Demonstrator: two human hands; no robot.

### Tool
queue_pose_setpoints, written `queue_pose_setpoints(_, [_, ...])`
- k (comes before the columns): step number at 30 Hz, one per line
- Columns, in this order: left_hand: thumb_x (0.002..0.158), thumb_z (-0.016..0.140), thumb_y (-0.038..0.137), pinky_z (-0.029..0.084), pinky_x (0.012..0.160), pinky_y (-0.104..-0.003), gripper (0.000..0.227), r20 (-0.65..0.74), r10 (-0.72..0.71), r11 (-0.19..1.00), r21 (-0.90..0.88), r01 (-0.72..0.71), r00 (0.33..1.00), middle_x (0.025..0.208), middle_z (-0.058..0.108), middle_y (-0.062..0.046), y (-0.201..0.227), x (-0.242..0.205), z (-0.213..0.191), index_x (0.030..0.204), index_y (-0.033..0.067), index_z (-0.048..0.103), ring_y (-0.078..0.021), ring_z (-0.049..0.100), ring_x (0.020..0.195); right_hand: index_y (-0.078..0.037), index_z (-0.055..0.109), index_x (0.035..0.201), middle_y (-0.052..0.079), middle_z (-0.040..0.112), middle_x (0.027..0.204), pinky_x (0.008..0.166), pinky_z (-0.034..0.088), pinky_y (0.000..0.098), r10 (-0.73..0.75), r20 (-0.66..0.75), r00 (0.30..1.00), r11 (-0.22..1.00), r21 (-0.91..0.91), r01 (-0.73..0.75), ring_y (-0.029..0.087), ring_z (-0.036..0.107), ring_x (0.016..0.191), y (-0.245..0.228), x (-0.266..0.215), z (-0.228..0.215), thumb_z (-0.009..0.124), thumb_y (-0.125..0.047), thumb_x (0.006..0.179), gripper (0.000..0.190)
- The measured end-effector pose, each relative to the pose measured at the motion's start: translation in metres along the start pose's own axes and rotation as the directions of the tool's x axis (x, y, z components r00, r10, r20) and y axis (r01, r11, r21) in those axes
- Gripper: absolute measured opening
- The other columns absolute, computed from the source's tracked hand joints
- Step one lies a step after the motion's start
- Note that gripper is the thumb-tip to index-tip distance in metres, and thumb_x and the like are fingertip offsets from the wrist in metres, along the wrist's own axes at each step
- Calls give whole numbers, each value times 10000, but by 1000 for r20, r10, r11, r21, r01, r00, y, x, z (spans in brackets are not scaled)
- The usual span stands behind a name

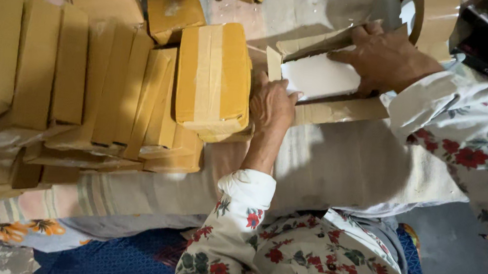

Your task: The person opens a cardboard box, places a white foam insert and a smartwatch box inside, then closes and seals the box with packing tape using a tape dispenser. The sealed box is set aside with other finished packages.

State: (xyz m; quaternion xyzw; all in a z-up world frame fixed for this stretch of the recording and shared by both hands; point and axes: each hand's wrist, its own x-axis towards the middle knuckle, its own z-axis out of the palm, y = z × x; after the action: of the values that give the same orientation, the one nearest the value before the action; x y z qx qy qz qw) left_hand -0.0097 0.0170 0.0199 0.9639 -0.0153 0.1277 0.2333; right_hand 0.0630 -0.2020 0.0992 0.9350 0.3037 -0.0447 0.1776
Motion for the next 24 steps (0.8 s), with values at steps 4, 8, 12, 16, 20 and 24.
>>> queue_pose_setpoints(4, [904, 780, 296, 496, 902, -503, 335, 125, -135, 991, 12, 135, 983, 1298, 589, -186, 7, -2, -9, 1144, 67, 735, -379, 577, 1186, -335, 552, 1469, 178, 576, 1347, 993, 550, 436, -51, -124, 991, 993, 103, 64, 388, 537, 1303, 1, 8, 24, 947, -433, 558, 997])
queue_pose_setpoints(8, [660, 815, 230, 408, 1001, -516, 293, -253, 142, 984, 141, -109, 957, 1340, 551, -259, 31, -7, -33, 916, 87, 806, -458, 467, 1249, -219, 544, 1491, 230, 608, 1227, 980, 537, 450, -86, -209, 974, 972, 195, 128, 408, 597, 1193, 3, 9, 45, 895, -403, 675, 907])
queue_pose_setpoints(12, [776, 733, 139, 348, 1045, -521, 96, -99, 233, 966, 134, -219, 967, 1376, 581, -190, 52, 2, -47, 818, 90, 805, -383, 477, 1275, -178, 565, 1460, 239, 596, 1259, 988, 531, 460, -115, -25, 993, 949, 293, 117, 411, 634, 1141, 11, 4, 45, 843, -291, 738, 781])
queue_pose_setpoints(16, [886, 654, 114, 348, 1163, -484, 161, 355, 225, 901, 279, -332, 908, 1369, 618, -138, 56, 26, -31, 930, 68, 801, -331, 477, 1361, -156, 655, 1335, 250, 586, 1260, 954, 528, 479, -99, -100, 990, 926, 355, 128, 433, 606, 1155, 5, -5, 37, 811, -288, 788, 584])
queue_pose_setpoints(20, [1003, 520, 122, 452, 1103, -478, 297, 436, 184, 954, 137, -268, 881, 1454, 578, -227, 44, 46, 4, 1181, 34, 741, -392, 498, 1367, -149, 731, 1199, 243, 606, 1176, 889, 548, 457, -17, -280, 960, 980, 186, 71, 406, 612, 1100, -16, -8, 43, 785, -281, 732, 488])
queue_pose_setpoints(24, [1057, 400, 372, 343, 1141, -537, 427, 465, 93, 962, 187, -201, 880, 1535, 433, -158, 39, 64, 24, 1310, 144, 657, -377, 377, 1412, -121, 738, 1149, 183, 626, 1048, 788, 565, 389, 18, -338, 941, 993, 118, 24, 330, 643, 964, -28, -14, 52, 659, -153, 864, 298])
